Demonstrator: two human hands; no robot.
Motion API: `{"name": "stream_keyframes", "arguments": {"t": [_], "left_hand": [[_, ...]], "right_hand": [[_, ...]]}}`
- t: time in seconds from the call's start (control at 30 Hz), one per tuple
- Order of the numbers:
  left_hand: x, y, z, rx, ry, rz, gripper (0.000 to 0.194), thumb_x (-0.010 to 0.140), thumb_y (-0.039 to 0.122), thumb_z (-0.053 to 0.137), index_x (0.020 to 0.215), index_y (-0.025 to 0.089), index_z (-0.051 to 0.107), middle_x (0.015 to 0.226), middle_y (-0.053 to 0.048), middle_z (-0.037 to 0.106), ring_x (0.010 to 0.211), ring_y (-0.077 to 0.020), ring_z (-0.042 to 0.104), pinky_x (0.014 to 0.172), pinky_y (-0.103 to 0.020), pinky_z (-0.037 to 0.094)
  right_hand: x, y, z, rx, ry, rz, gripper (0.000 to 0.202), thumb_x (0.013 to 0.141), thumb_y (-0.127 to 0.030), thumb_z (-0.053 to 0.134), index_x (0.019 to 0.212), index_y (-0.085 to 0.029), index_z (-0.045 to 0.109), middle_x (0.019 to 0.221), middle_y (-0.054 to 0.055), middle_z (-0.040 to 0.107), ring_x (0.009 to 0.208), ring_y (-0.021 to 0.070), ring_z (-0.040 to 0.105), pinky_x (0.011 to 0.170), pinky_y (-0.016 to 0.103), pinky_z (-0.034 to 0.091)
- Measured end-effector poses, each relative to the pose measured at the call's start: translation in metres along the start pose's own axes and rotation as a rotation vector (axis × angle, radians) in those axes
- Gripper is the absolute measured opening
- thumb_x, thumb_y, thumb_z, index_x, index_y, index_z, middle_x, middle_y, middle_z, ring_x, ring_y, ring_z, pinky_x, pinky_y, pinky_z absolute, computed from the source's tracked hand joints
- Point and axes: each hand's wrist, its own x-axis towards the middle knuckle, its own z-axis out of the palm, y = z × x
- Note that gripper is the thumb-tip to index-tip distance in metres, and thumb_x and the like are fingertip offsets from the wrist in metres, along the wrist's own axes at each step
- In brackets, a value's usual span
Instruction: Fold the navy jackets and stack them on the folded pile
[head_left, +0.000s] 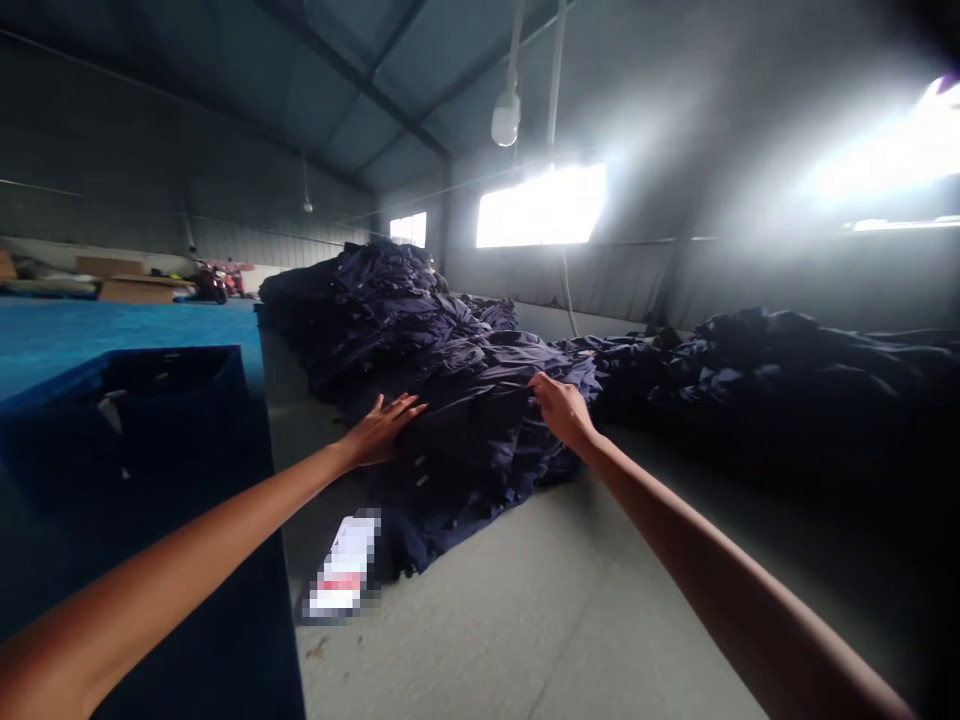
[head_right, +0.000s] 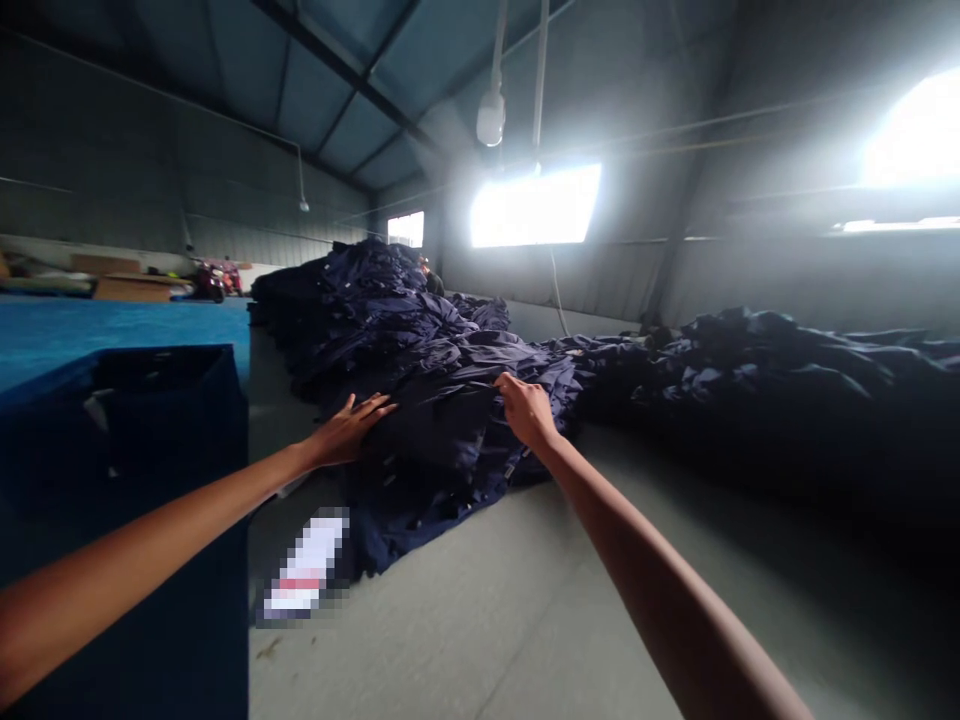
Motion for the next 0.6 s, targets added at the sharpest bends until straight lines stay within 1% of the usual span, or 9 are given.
{"name": "stream_keyframes", "arguments": {"t": [0.07, 0.13, 0.2, 0.27, 0.33, 0.4, 0.47, 0.53, 0.6], "left_hand": [[0.005, 0.003, -0.003, -0.004, 0.013, -0.031, 0.082, 0.087, 0.012, 0.054, 0.164, 0.029, 0.032, 0.171, -0.013, 0.028, 0.159, -0.0349, 0.024, 0.123, -0.068, 0.02], [0.014, 0.01, -0.007, -0.051, 0.033, -0.081, 0.082, 0.087, 0.009, 0.049, 0.163, 0.032, 0.032, 0.171, -0.011, 0.029, 0.158, -0.035, 0.027, 0.121, -0.068, 0.028], [0.03, 0.026, -0.012, -0.13, 0.04, -0.103, 0.082, 0.087, 0.008, 0.048, 0.163, 0.035, 0.033, 0.171, -0.009, 0.032, 0.154, -0.033, 0.038, 0.119, -0.061, 0.037], [0.053, 0.051, -0.02, -0.2, 0.043, -0.078, 0.083, 0.086, 0.007, 0.049, 0.162, 0.037, 0.034, 0.169, -0.006, 0.036, 0.146, -0.0297, 0.05, 0.117, -0.05, 0.044], [0.082, 0.082, -0.029, -0.246, 0.05, -0.009, 0.083, 0.086, 0.007, 0.05, 0.161, 0.04, 0.037, 0.165, -0.003, 0.042, 0.138, -0.0277, 0.059, 0.113, -0.043, 0.049], [0.113, 0.12, -0.038, -0.285, 0.045, 0.077, 0.079, 0.087, 0.009, 0.052, 0.158, 0.042, 0.041, 0.16, 0.0, 0.05, 0.133, -0.0265, 0.063, 0.111, -0.039, 0.051], [0.144, 0.16, -0.045, -0.327, 0.007, 0.16, 0.073, 0.09, 0.014, 0.053, 0.157, 0.041, 0.043, 0.154, 0.0, 0.055, 0.129, -0.0257, 0.065, 0.109, -0.036, 0.051], [0.174, 0.203, -0.048, -0.365, -0.063, 0.224, 0.064, 0.095, 0.021, 0.051, 0.156, 0.038, 0.046, 0.153, -0.003, 0.056, 0.127, -0.0262, 0.065, 0.109, -0.036, 0.05], [0.2, 0.248, -0.046, -0.406, -0.138, 0.276, 0.058, 0.099, 0.027, 0.047, 0.156, 0.037, 0.046, 0.158, -0.005, 0.05, 0.128, -0.0277, 0.064, 0.11, -0.039, 0.049]], "right_hand": [[-0.007, 0.024, -0.019, -0.01, 0.047, 0.138, 0.031, 0.09, -0.016, 0.05, 0.111, -0.025, 0.071, 0.083, 0.001, 0.074, 0.072, 0.0179, 0.065, 0.066, 0.025, 0.04], [-0.017, 0.052, -0.039, 0.028, 0.085, 0.269, 0.027, 0.09, -0.022, 0.051, 0.107, -0.026, 0.071, 0.077, -0.001, 0.072, 0.067, 0.0167, 0.065, 0.063, 0.024, 0.04], [-0.032, 0.08, -0.058, 0.106, 0.116, 0.356, 0.025, 0.09, -0.025, 0.05, 0.103, -0.026, 0.071, 0.073, -0.002, 0.07, 0.064, 0.0152, 0.066, 0.062, 0.024, 0.043], [-0.049, 0.105, -0.077, 0.189, 0.166, 0.419, 0.023, 0.087, -0.027, 0.05, 0.099, -0.024, 0.07, 0.073, -0.002, 0.069, 0.061, 0.0147, 0.067, 0.063, 0.024, 0.045], [-0.069, 0.128, -0.096, 0.286, 0.253, 0.489, 0.023, 0.084, -0.03, 0.051, 0.096, -0.022, 0.069, 0.072, -0.002, 0.068, 0.059, 0.0154, 0.068, 0.061, 0.025, 0.047], [-0.094, 0.149, -0.116, 0.366, 0.358, 0.571, 0.024, 0.078, -0.033, 0.054, 0.094, -0.021, 0.067, 0.072, -0.002, 0.066, 0.058, 0.0167, 0.068, 0.058, 0.026, 0.048], [-0.124, 0.168, -0.14, 0.385, 0.443, 0.64, 0.026, 0.074, -0.035, 0.055, 0.093, -0.02, 0.065, 0.073, -0.001, 0.065, 0.06, 0.0175, 0.067, 0.057, 0.027, 0.051], [-0.159, 0.184, -0.168, 0.345, 0.498, 0.705, 0.029, 0.07, -0.037, 0.054, 0.093, -0.021, 0.062, 0.075, -0.001, 0.064, 0.062, 0.0173, 0.066, 0.059, 0.028, 0.054], [-0.2, 0.196, -0.198, 0.299, 0.538, 0.777, 0.031, 0.067, -0.037, 0.053, 0.093, -0.021, 0.06, 0.076, -0.001, 0.063, 0.064, 0.017, 0.065, 0.062, 0.03, 0.056]]}}
